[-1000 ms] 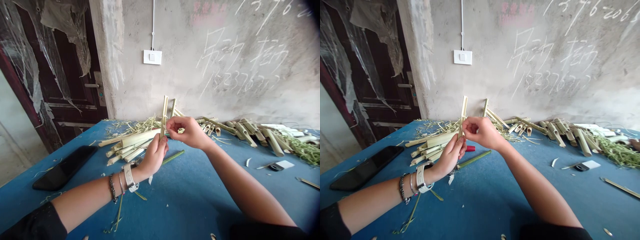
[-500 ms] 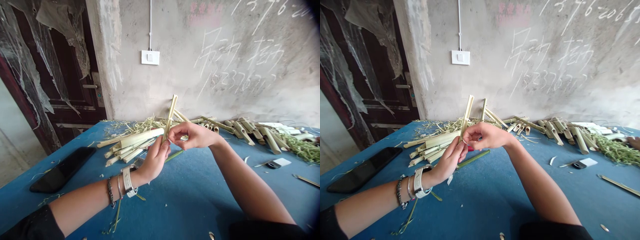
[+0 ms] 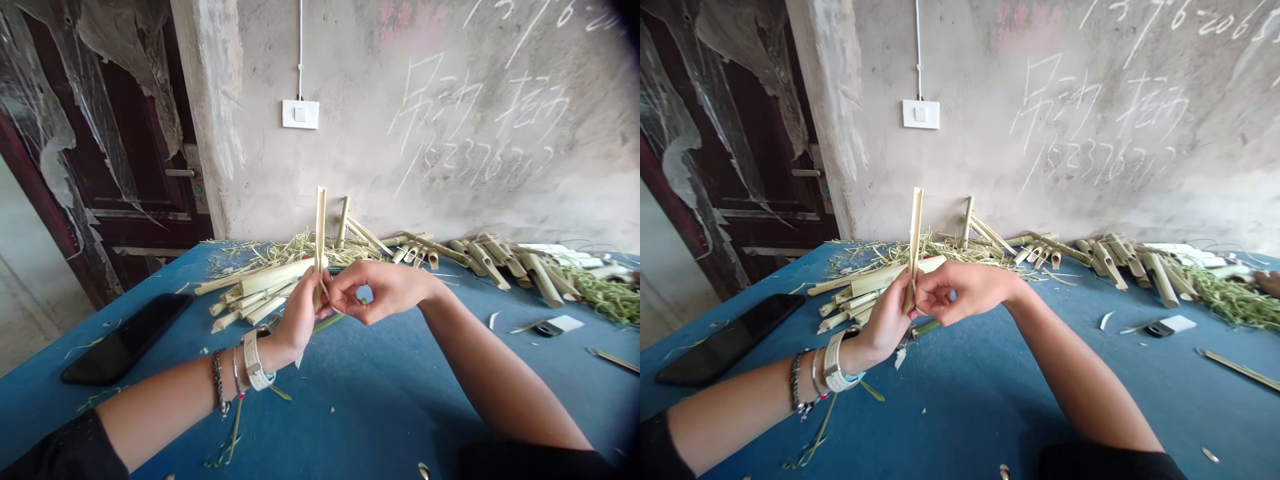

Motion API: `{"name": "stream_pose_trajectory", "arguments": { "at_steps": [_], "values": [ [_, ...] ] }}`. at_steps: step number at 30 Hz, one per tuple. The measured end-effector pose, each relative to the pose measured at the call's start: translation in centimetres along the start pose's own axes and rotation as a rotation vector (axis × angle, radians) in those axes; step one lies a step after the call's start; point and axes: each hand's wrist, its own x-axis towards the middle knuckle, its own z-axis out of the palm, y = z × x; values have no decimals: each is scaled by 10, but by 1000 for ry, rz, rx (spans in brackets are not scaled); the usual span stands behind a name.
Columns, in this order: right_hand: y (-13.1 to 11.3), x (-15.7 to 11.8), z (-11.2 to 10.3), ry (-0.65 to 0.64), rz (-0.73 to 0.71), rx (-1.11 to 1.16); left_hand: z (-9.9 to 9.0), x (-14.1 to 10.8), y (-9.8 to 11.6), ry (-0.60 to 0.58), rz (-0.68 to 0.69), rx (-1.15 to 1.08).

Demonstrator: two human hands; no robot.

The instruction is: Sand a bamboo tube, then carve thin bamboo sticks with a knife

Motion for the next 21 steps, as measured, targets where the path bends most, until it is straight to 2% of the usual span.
{"name": "stream_pose_trajectory", "arguments": {
  "at_steps": [4,8,10,12,16,18,21],
  "values": [
    [-5,4,6,-48,26,-2,-1,2,5,33,29,60],
    [-17,8,17,-194,11,53,-4,10,12,40,36,46],
    [-23,9,22,-198,-18,-2,-6,14,13,39,44,28],
    [-27,10,25,-43,-13,-160,-8,16,12,54,50,39],
    [-18,13,24,446,111,-493,-8,16,10,130,58,-1],
    [-9,16,23,565,160,-563,-6,16,11,152,42,-64],
    [3,22,25,624,225,-654,-4,17,14,169,34,-133]
  ]
}}
